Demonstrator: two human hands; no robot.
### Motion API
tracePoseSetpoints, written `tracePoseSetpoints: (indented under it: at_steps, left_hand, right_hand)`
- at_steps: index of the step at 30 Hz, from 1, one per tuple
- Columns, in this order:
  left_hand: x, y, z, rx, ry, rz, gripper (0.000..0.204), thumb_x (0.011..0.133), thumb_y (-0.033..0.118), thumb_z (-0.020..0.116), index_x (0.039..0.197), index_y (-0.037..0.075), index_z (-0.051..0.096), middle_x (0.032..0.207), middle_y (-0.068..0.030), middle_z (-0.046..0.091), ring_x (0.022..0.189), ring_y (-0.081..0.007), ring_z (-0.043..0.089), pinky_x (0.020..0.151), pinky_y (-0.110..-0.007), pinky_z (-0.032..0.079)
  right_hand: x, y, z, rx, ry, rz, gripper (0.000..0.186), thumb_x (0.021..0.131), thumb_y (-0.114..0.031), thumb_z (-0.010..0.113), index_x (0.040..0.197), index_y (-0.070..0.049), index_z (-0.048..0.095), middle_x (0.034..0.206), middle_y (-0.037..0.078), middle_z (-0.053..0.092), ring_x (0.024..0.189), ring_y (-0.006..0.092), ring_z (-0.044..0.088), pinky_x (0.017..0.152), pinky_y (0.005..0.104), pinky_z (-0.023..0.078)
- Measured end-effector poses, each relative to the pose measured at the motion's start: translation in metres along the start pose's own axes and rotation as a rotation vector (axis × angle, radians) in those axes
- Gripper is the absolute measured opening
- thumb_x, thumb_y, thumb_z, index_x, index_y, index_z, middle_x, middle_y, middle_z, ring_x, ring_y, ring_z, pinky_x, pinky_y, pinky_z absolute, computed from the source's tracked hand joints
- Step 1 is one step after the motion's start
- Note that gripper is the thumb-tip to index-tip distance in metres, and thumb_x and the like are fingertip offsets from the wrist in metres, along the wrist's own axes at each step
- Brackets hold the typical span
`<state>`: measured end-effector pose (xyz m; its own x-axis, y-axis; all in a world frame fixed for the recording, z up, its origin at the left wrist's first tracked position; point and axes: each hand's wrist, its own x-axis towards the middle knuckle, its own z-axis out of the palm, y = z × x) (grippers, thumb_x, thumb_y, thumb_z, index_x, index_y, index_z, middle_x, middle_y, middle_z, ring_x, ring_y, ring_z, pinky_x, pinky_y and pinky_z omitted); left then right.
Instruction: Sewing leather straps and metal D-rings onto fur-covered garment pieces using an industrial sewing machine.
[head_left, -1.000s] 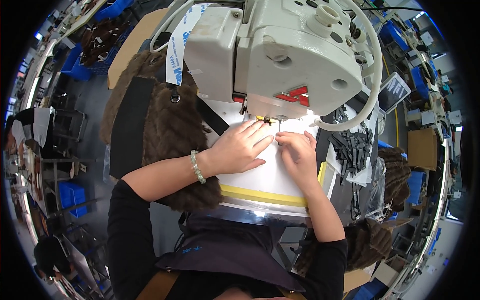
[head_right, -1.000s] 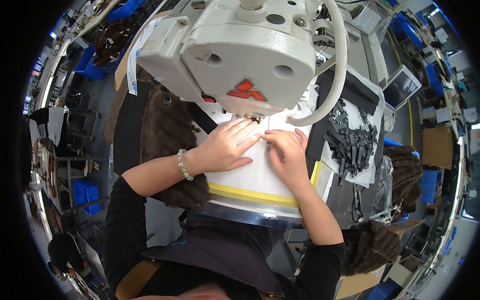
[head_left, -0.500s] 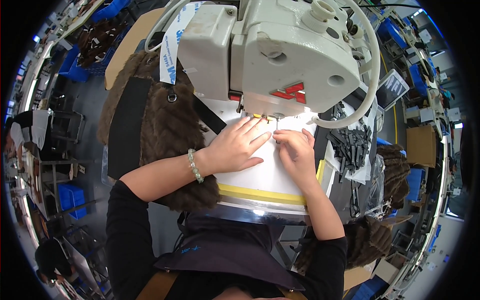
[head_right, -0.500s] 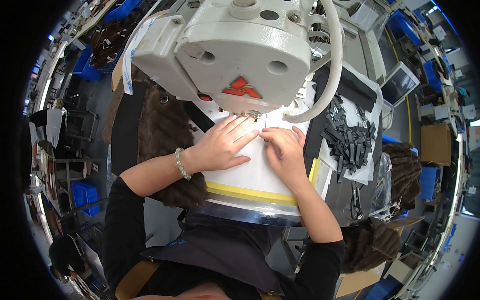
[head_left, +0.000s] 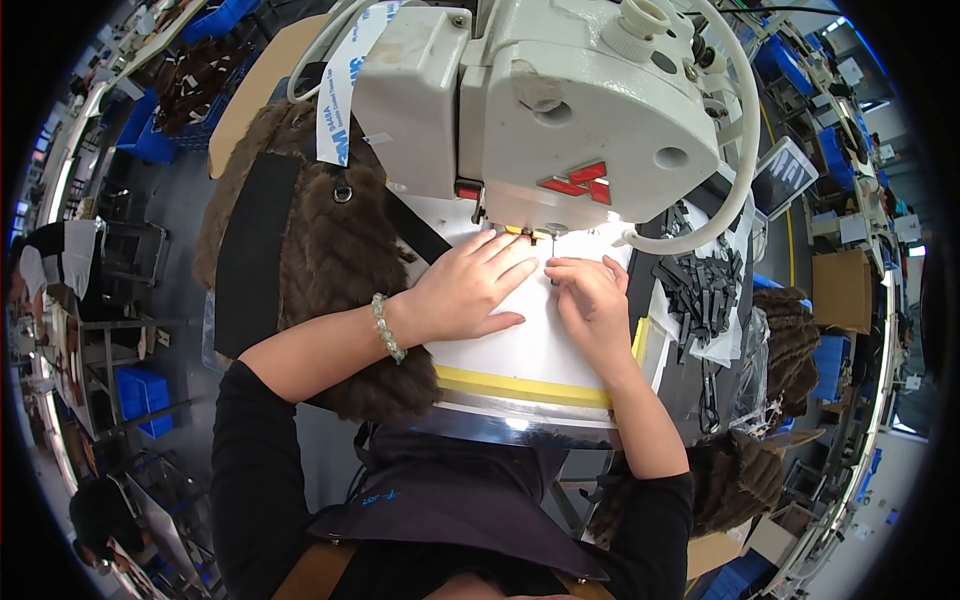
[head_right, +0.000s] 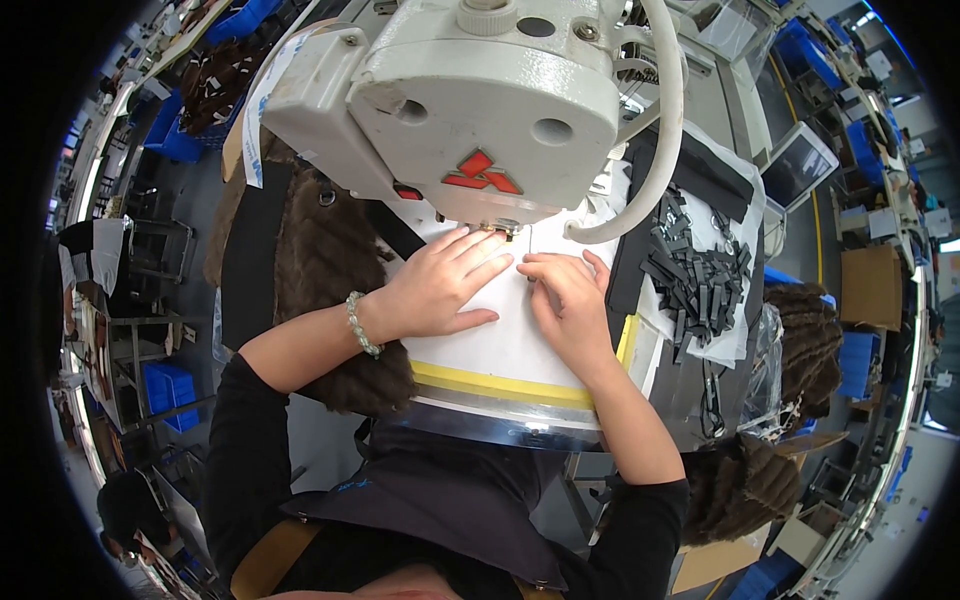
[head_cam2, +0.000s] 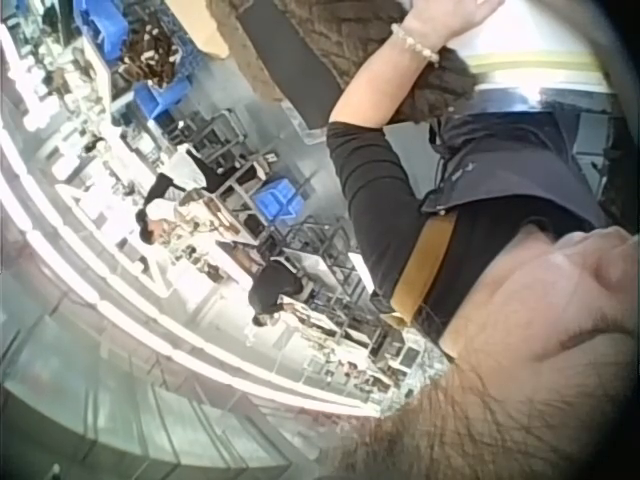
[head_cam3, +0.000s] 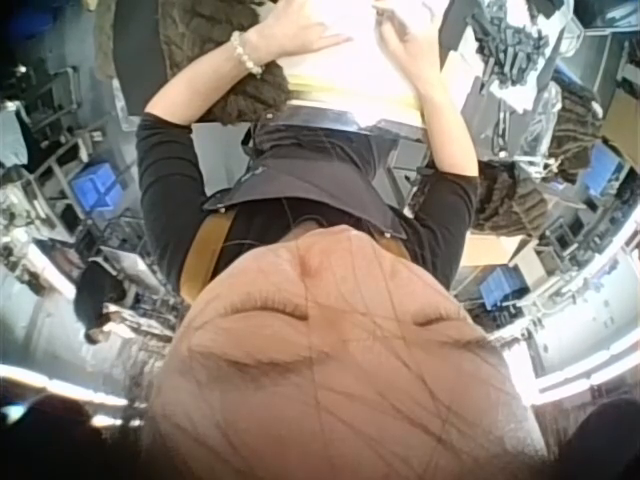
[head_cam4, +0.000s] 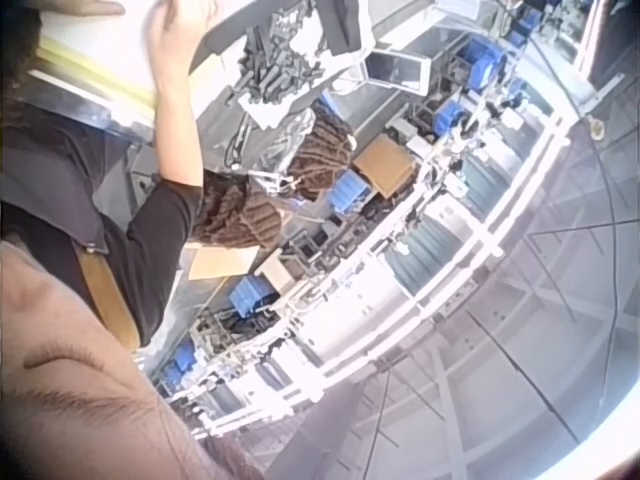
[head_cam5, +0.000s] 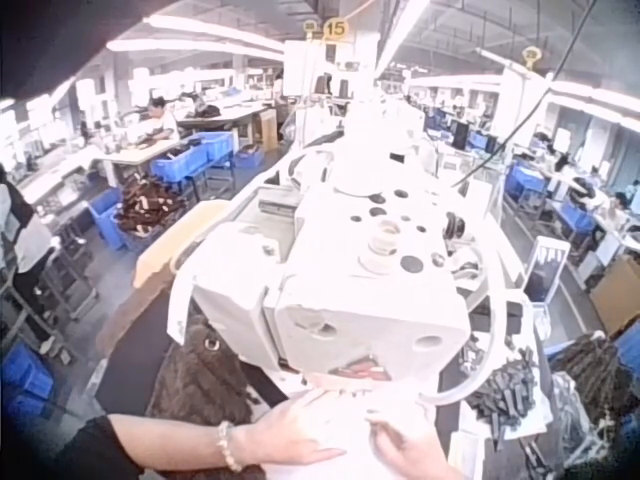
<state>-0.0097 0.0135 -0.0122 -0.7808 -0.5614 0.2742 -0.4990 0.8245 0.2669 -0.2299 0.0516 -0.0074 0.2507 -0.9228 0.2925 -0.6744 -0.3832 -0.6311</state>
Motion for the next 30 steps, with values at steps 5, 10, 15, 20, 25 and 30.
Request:
tracePoseSetpoints:
  at_steps: [5,10,15,20,25,30]
  left_hand:
    - [0.0006,-0.0003,0.0012,-0.013,0.061,0.031,0.064,0.081,0.043,0.070,0.125,-0.001,0.053,0.130,-0.0229,0.053,0.125,-0.0361,0.049,0.109,-0.044,0.035]
    - [0.0002,-0.0011,0.0025,-0.006,0.083,0.049,0.063,0.080,0.042,0.071,0.122,-0.002,0.053,0.128,-0.0226,0.054,0.124,-0.0363,0.049,0.109,-0.044,0.035]
    - [-0.0004,-0.0010,0.0024,-0.001,0.093,0.059,0.063,0.080,0.042,0.071,0.121,-0.002,0.053,0.126,-0.0216,0.055,0.125,-0.0354,0.048,0.110,-0.044,0.035]
    - [-0.0004,-0.0026,0.0015,-0.013,0.089,0.045,0.062,0.080,0.042,0.071,0.121,-0.001,0.053,0.126,-0.0206,0.054,0.124,-0.0343,0.048,0.109,-0.044,0.035]
    - [-0.0012,-0.0025,0.0011,0.001,0.043,0.011,0.065,0.082,0.043,0.069,0.128,0.001,0.053,0.131,-0.0203,0.053,0.124,-0.0334,0.049,0.109,-0.044,0.035]
    - [0.0017,-0.0014,0.0031,0.021,0.083,0.023,0.068,0.079,0.045,0.071,0.128,0.001,0.052,0.129,-0.0182,0.054,0.120,-0.0307,0.050,0.105,-0.040,0.037]
  right_hand:
    - [0.0004,-0.0007,0.0005,-0.006,0.002,-0.004,0.025,0.082,0.002,0.060,0.101,-0.012,0.068,0.108,0.002,0.071,0.107,0.0172,0.064,0.110,0.0453,0.027]
    - [0.0009,-0.0021,-0.0006,-0.016,-0.007,-0.003,0.025,0.082,0.002,0.060,0.102,-0.012,0.068,0.108,0.002,0.071,0.106,0.0178,0.064,0.109,0.0455,0.027]
    - [0.0018,-0.0023,-0.0002,-0.011,-0.002,-0.014,0.023,0.082,0.001,0.062,0.101,-0.012,0.067,0.106,0.002,0.070,0.105,0.0177,0.063,0.109,0.0435,0.026]
    - [0.0010,-0.0025,-0.0003,-0.016,-0.001,-0.018,0.024,0.082,0.001,0.062,0.101,-0.012,0.067,0.106,0.002,0.070,0.105,0.0178,0.063,0.109,0.0437,0.026]
    - [0.0007,-0.0025,-0.0009,-0.019,-0.002,-0.018,0.025,0.082,0.001,0.061,0.102,-0.011,0.068,0.108,0.003,0.070,0.107,0.0184,0.064,0.109,0.0453,0.027]
    - [0.0007,-0.0024,-0.0003,-0.019,-0.006,-0.012,0.025,0.083,0.001,0.060,0.103,-0.011,0.068,0.109,0.003,0.070,0.107,0.0185,0.064,0.109,0.0459,0.028]
